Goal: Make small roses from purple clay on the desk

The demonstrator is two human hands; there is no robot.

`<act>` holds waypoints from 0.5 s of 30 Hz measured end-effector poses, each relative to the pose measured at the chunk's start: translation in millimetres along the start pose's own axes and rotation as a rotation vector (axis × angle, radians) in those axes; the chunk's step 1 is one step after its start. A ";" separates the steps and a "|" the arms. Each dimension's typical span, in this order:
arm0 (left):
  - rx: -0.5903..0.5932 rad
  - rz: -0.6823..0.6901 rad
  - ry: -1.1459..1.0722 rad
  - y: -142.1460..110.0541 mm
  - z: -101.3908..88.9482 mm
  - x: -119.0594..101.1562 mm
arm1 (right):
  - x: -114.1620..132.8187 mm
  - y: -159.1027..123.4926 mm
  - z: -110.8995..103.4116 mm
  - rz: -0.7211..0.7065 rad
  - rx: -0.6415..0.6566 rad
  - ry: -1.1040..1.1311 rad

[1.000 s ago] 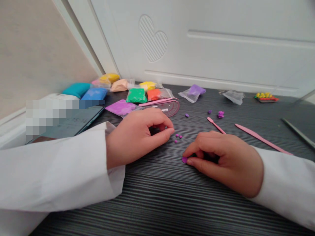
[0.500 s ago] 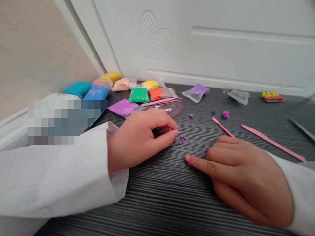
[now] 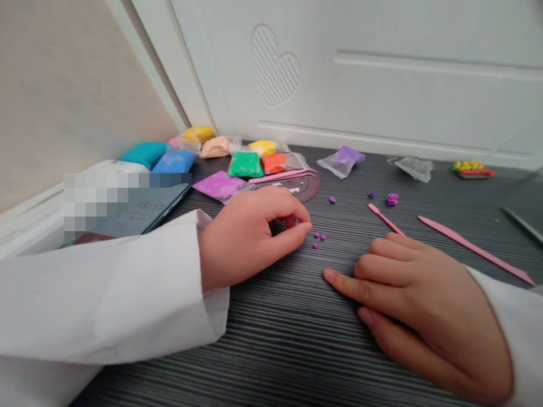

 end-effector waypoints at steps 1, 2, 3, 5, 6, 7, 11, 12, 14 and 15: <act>-0.001 -0.002 0.003 0.0 -0.1 0.0 | -1.2 -0.2 -0.4 -0.001 0.008 0.020; -0.001 -0.005 0.005 -0.1 -0.1 0.0 | -2.3 -0.6 -0.8 -0.001 0.009 0.031; 0.000 -0.007 0.006 -0.2 -0.1 -0.1 | -3.1 -1.2 -1.1 -0.003 0.006 0.034; -0.003 -0.007 0.002 -0.3 -0.4 -0.4 | -4.3 -2.7 -1.7 0.000 -0.008 0.035; -0.004 -0.008 0.000 -0.3 -0.5 -0.5 | -5.0 -3.4 -2.1 0.006 -0.015 0.041; 0.000 -0.014 -0.001 -0.3 -0.3 -0.2 | -6.0 -4.0 -2.7 0.015 -0.020 0.057; 0.009 -0.024 0.002 -0.1 -0.4 -0.2 | -14.9 -2.2 -8.6 0.086 -0.006 0.295; 0.008 -0.021 0.000 -0.1 -0.6 -0.6 | -18.5 -0.4 -10.6 0.113 0.005 0.391; -0.002 -0.003 -0.007 0.0 -1.5 -1.7 | -27.7 4.4 -14.2 0.193 0.023 0.571; -0.005 0.003 -0.007 0.0 -1.8 -1.9 | -32.6 6.9 -14.7 0.242 0.042 0.635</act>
Point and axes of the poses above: each hand's wrist, its own y-axis towards the middle knuckle, its own z-axis out of the palm, x = y × z, the point moved 7 cm from there along y, towards the middle knuckle, and after that the axes turned 15 degrees about z, right-handed, at the moved point
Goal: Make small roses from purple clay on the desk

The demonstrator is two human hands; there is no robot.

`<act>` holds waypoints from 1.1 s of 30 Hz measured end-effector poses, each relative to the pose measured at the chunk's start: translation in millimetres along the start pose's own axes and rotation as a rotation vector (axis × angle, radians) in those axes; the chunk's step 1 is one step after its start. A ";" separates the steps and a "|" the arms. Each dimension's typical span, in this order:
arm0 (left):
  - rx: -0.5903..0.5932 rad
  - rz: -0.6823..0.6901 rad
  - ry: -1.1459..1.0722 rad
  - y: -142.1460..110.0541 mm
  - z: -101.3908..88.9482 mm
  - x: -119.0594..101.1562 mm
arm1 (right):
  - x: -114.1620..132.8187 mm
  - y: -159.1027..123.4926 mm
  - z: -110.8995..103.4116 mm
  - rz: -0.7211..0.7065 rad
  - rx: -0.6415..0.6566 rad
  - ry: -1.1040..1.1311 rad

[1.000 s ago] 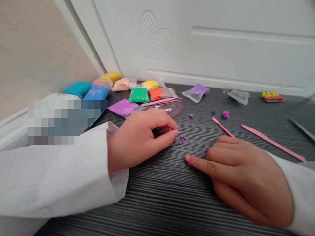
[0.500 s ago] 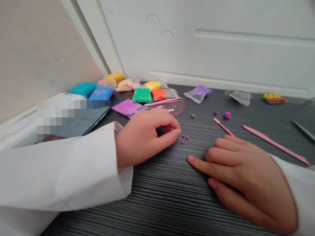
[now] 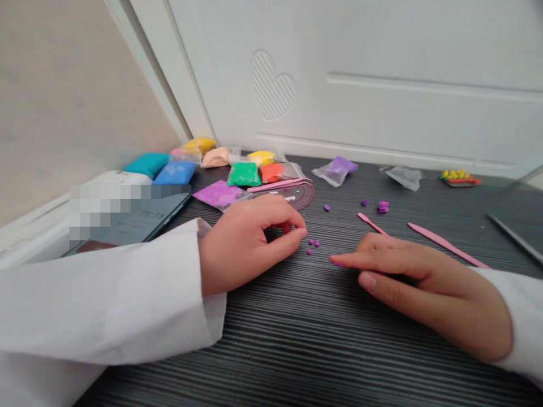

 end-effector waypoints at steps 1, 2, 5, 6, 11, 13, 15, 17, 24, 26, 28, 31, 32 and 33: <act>-0.001 0.007 0.001 0.0 -0.2 -0.1 | -3.0 3.2 -2.3 0.054 0.014 0.041; -0.002 0.016 0.004 0.2 -0.4 -0.2 | -5.8 5.8 -4.2 0.104 0.025 0.068; -0.009 0.037 0.022 0.5 -1.1 -1.2 | -11.8 9.3 -7.6 0.212 0.049 0.143; -0.025 0.055 0.028 0.5 -2.1 -3.2 | -13.4 9.2 -8.2 0.241 0.050 0.181; -0.151 0.228 0.045 -3.5 -10.2 -28.7 | -16.4 3.3 -0.9 0.344 0.096 0.351; -0.164 0.269 0.049 -5.9 -10.7 -38.1 | -12.6 1.3 2.7 0.328 0.104 0.340; -0.171 0.288 0.066 -7.3 -10.7 -43.6 | -7.9 0.1 5.6 0.300 0.111 0.322; -0.181 0.295 0.094 -7.6 -11.0 -45.2 | -3.4 -0.4 7.4 0.271 0.116 0.318; -0.193 0.358 0.178 -7.0 -11.1 -46.4 | 4.2 -1.7 8.2 0.248 0.129 0.306; -0.210 0.391 0.206 -7.7 -12.7 -49.9 | 4.4 -2.9 8.5 0.269 0.129 0.322; -0.215 0.400 0.234 -8.2 -14.3 -52.6 | 5.3 -4.1 9.9 0.282 0.141 0.338; -0.179 0.365 0.242 -7.6 -14.5 -52.0 | 6.4 -5.0 12.5 0.294 0.162 0.368; -0.170 0.355 0.237 -7.4 -14.5 -51.5 | 6.5 -5.0 13.2 0.296 0.167 0.378; -0.164 0.351 0.229 -7.1 -14.5 -51.1 | 6.5 -4.7 13.9 0.297 0.172 0.386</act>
Point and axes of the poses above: each hand's wrist, its own y-axis towards the middle knuckle, its own z-axis out of the palm, x = y × z, the point moved 7 cm from there along y, towards the middle knuckle, and after that the axes turned 15 degrees about z, right-handed, at the moved point
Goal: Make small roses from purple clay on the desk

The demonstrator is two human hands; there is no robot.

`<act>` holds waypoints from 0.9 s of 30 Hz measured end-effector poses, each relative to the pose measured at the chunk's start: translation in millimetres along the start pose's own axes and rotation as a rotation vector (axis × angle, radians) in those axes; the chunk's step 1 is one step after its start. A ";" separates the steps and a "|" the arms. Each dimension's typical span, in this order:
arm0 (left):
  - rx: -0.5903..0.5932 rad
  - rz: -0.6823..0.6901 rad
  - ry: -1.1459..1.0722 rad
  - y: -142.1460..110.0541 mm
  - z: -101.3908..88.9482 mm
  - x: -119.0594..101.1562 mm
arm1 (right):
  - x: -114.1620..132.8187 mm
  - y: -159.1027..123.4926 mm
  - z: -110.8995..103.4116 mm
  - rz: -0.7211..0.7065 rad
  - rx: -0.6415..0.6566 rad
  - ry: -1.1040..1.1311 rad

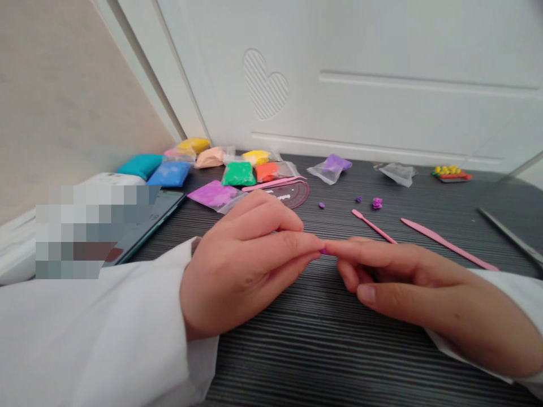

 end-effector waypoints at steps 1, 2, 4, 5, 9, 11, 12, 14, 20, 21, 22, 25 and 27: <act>0.002 -0.003 -0.007 0.1 0.1 0.5 | -0.3 0.5 0.1 0.003 0.000 0.006; 0.003 -0.007 -0.015 0.2 0.3 1.0 | -0.6 1.1 0.1 0.006 -0.001 0.009; 0.004 -0.013 -0.034 0.4 1.2 1.8 | -0.8 2.0 0.1 0.007 0.001 0.019; 0.006 -0.017 -0.046 0.4 1.8 2.0 | -0.7 2.2 0.1 0.005 0.001 0.016; 0.015 -0.033 -0.083 0.0 4.1 2.3 | -1.2 1.1 -0.1 -0.009 -0.011 0.008; 0.019 -0.040 -0.094 -0.4 4.8 2.8 | -1.7 0.1 0.0 -0.020 -0.025 -0.011; 0.020 -0.044 -0.099 -0.8 5.0 3.2 | -1.8 -0.4 0.0 -0.029 -0.034 -0.025; 0.022 -0.059 -0.106 -1.6 5.3 4.5 | -1.3 -1.3 0.4 -0.050 -0.048 -0.057; 0.032 -0.090 -0.081 -2.8 7.2 7.9 | 1.9 -2.4 0.6 -0.060 -0.072 -0.096; 0.033 -0.089 -0.076 -2.6 7.5 8.0 | 2.5 -2.2 0.6 -0.059 -0.073 -0.100; 0.028 -0.083 -0.075 -2.2 7.4 7.8 | 3.3 -2.1 0.7 -0.063 -0.074 -0.106; 0.023 -0.077 -0.084 -1.4 7.1 7.5 | 4.5 -1.7 0.7 -0.079 -0.081 -0.139; 0.026 -0.082 -0.091 -1.5 7.1 7.5 | 4.6 -1.6 0.4 -0.088 -0.086 -0.160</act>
Point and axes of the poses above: each hand's wrist, its own y-axis towards the middle knuckle, its own z-axis out of the palm, x = y × z, the point moved 7 cm from there along y, towards the middle knuckle, and after that the axes turned 15 degrees about z, right-handed, at the moved point
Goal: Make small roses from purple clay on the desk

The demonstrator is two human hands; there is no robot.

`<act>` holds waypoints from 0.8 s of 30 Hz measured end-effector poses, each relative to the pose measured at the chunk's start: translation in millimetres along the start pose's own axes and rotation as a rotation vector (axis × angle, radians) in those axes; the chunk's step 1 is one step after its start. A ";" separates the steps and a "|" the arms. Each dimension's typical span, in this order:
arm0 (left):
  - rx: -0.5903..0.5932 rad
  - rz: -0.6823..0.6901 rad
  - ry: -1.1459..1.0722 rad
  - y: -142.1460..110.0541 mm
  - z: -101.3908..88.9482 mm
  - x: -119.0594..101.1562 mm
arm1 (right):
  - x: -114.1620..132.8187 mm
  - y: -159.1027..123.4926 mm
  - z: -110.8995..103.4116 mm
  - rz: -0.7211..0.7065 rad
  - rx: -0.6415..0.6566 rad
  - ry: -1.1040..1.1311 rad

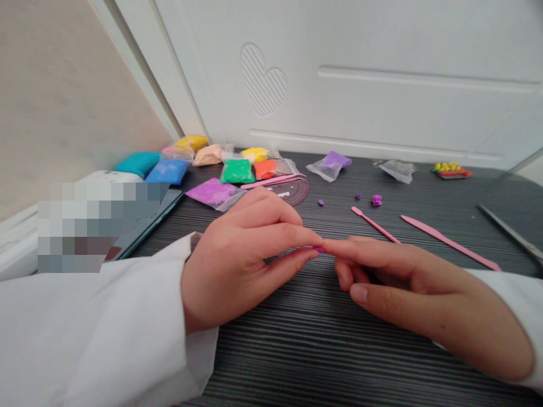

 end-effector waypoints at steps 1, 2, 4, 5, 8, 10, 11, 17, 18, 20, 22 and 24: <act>0.003 -0.002 -0.003 -0.1 0.1 0.0 | -0.4 0.1 -0.2 0.001 -0.003 -0.010; 0.003 -0.003 -0.005 -0.2 0.1 0.0 | -0.6 0.1 -0.8 0.001 -0.009 -0.016; -0.002 0.011 -0.004 0.0 -0.4 -0.8 | -0.6 0.1 -1.5 0.002 -0.017 -0.032; -0.003 0.019 -0.002 0.2 -0.6 -1.2 | -0.1 0.2 -1.6 -0.001 -0.018 -0.041; 0.006 0.052 0.017 1.1 -0.9 -2.7 | 1.5 0.8 -0.7 -0.003 -0.011 -0.057; 0.013 0.071 0.034 1.3 -1.2 -3.6 | 1.7 1.3 0.0 0.003 -0.010 -0.050; 0.013 0.078 0.042 1.3 -1.6 -4.1 | 1.3 1.5 0.4 0.010 -0.010 -0.046; 0.007 0.069 0.050 0.4 -2.3 -4.2 | -2.0 0.6 0.4 0.006 -0.014 -0.014; 0.006 0.069 0.048 0.7 -2.1 -4.2 | -2.5 0.5 0.2 0.008 -0.014 -0.007; 0.008 0.070 0.041 1.5 -1.4 -4.1 | -2.6 0.4 0.3 0.009 -0.007 0.014; 0.008 0.072 0.034 2.0 -1.0 -3.9 | -2.7 0.6 0.8 0.018 0.001 0.043; 0.007 0.075 0.030 1.9 -1.0 -3.9 | -3.2 1.0 1.6 0.031 0.017 0.081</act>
Point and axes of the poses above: each hand's wrist, its own y-axis towards the middle knuckle, its own z-axis out of the palm, x = y × z, the point moved 7 cm from there along y, towards the middle knuckle, and after that the axes turned 15 degrees about z, right-handed, at the moved point
